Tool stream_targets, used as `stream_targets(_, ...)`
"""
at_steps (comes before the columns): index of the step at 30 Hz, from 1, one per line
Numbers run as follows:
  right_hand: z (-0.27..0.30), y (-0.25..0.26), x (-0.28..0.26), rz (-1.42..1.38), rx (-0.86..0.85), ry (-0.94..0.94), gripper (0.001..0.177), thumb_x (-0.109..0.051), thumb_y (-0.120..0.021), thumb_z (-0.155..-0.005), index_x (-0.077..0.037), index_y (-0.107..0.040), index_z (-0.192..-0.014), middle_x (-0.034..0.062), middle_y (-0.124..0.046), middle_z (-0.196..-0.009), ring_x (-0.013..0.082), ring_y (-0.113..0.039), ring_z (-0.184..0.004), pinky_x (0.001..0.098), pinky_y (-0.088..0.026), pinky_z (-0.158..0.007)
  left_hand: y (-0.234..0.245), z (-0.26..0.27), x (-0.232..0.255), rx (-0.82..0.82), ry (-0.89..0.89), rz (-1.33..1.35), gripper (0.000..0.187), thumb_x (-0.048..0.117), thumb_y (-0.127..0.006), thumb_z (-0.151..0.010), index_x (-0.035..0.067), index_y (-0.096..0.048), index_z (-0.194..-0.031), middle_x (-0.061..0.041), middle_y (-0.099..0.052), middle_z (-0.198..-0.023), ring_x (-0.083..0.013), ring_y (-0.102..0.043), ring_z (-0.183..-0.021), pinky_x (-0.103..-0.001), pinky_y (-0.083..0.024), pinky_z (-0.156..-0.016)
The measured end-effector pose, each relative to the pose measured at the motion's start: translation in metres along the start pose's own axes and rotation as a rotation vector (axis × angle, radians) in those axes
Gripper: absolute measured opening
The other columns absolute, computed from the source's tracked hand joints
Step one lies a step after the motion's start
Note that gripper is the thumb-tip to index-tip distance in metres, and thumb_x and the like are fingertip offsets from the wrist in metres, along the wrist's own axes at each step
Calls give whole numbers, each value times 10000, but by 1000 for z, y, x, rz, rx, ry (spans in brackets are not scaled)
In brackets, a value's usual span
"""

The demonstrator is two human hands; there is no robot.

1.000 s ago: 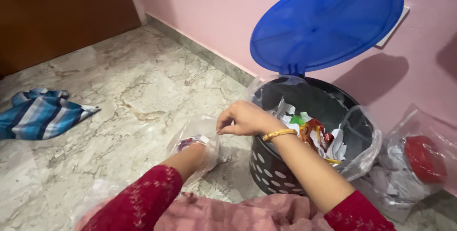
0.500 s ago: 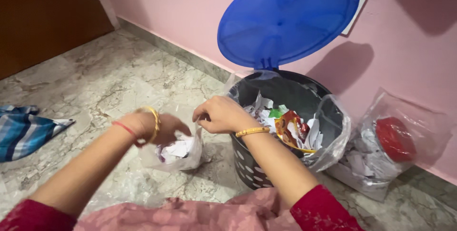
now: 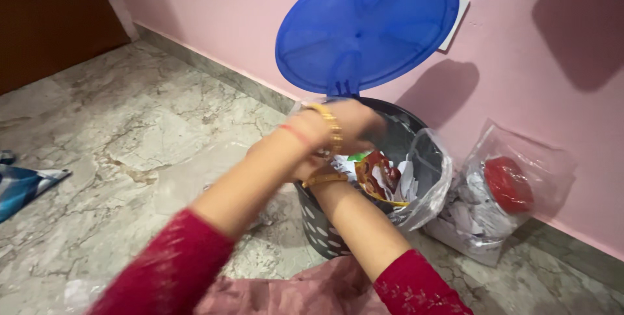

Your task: The person sits on the floor and sorts trash from a bin into a plastic bag. They handle paper, wrappers, and a plastic bottle, placing them into the bag one by one.

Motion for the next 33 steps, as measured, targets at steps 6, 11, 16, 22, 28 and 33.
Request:
stream_targets(6,-3,25,-15,-257,-156,-178,226,-213,-669,-748,-144,-796,-922,79,-769,-801,255,-757,-747,371,-587,-708,-73,-84,21,-424,210,-81,517,402,-767,-771,173,-732,-1233,-98,-709,-1256,-281,-680,-1164,-418,-533,-989)
stream_targets(11,-1,32,-21,-258,-105,-178,212,-223,-665,-751,-143,-794,-898,81,-764,-781,262,-746,-736,370,-578,-701,-129,-119,13,-457,271,-197,477,335,-776,-777,157,-744,-1219,-113,-706,-1261,-287,-683,-1172,-427,-552,-972)
stream_targets(16,-6,33,-19,-246,-96,-165,206,-239,-671,-744,-141,-787,-883,84,-752,-747,274,-736,-712,376,-571,-692,-142,-134,-10,-344,333,-187,442,268,-785,-783,140,-756,-1205,-128,-702,-1266,-293,-686,-1180,-437,-571,-954)
stream_targets(22,-1,29,-17,-248,-82,-163,197,-221,-650,-742,-140,-783,-862,74,-753,-743,272,-733,-699,376,-572,-680,-124,-125,-20,-222,463,52,382,263,-728,-828,65,-769,-1151,-203,-737,-1190,-310,-722,-1135,-431,-590,-937)
stream_targets(28,-2,29,-19,-238,-67,-155,198,-221,-655,-747,-136,-784,-872,75,-746,-733,265,-734,-694,368,-572,-678,-105,-116,-17,100,619,333,490,316,-713,-851,57,-659,-1263,-225,-684,-1232,-393,-675,-1143,-467,-544,-984)
stream_targets(33,-2,27,-20,-236,-45,-146,194,-219,-656,-748,-135,-788,-863,70,-748,-734,255,-735,-693,358,-570,-673,-113,-123,-26,221,662,367,622,176,-717,-827,11,-466,-1372,-298,-668,-1220,-440,-652,-1170,-493,-520,-1010)
Point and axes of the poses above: each hand's wrist, its own z-axis away from the middle knuckle, its own y-axis out of the back of the hand, x = y × z, the point moved 1 cm from there along -z, towards the middle knuckle
